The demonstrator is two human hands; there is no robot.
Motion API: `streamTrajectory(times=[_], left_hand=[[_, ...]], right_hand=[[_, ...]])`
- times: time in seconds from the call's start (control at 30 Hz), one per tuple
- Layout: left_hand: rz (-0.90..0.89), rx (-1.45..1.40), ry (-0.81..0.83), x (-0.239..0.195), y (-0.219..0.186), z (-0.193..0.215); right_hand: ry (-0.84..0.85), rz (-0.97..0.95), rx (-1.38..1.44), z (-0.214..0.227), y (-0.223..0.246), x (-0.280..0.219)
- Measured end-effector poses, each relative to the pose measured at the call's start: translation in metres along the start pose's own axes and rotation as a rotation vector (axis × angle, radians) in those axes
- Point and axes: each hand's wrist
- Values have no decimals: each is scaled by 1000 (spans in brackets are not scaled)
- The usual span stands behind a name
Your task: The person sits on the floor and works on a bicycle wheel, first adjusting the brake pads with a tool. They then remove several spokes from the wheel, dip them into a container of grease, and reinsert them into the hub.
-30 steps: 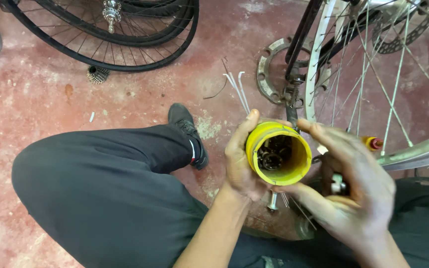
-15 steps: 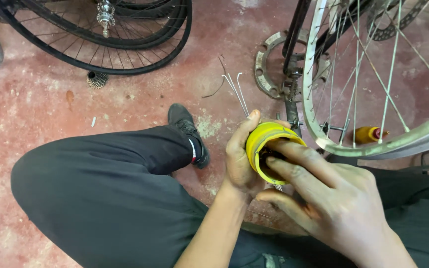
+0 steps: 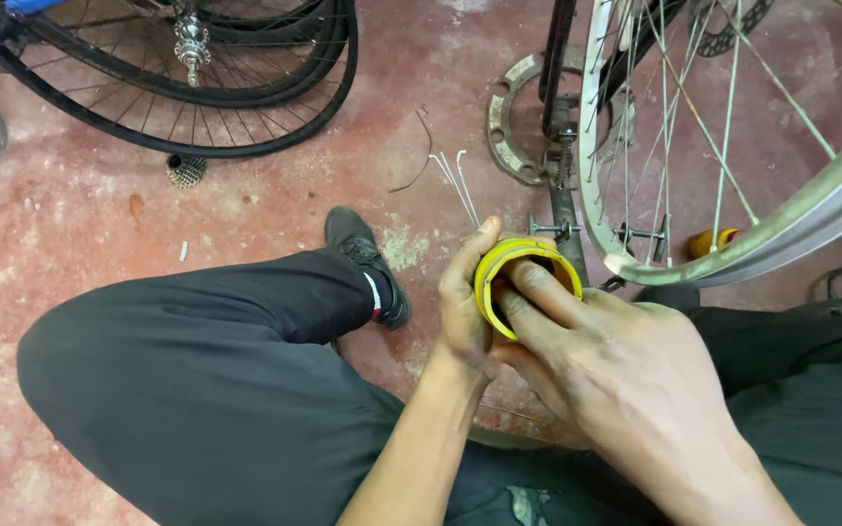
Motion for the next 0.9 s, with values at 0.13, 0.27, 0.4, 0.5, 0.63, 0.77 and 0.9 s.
streamTrajectory(times=[0.13, 0.27, 0.4, 0.5, 0.63, 0.77, 0.9], left_hand=[[45, 8, -45, -2, 1, -6], [25, 13, -66, -1, 0, -5], [25, 33, -123, -3, -6, -10], [32, 43, -143, -3, -7, -8], [9, 48, -110, -4, -9, -9], [6, 43, -93, -5, -11, -9], [-29, 62, -104, -5, -10, -6]], right_hand=[[14, -64, -18, -3, -1, -3], [25, -86, 20, -4, -3, -4], [-8, -59, 41, -2, 0, -3], [2, -62, 36, -4, 0, -3], [-3, -55, 70, -5, 0, -3], [-35, -59, 110, -5, 3, -2], [25, -57, 108, -7, 3, -1]])
Point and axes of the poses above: each hand's wrist, its own x-axis towards the middle knuckle, its own z-axis out of the back of the hand, y = z × x, and after that the axes turned 7 degrees about -z, right-handed
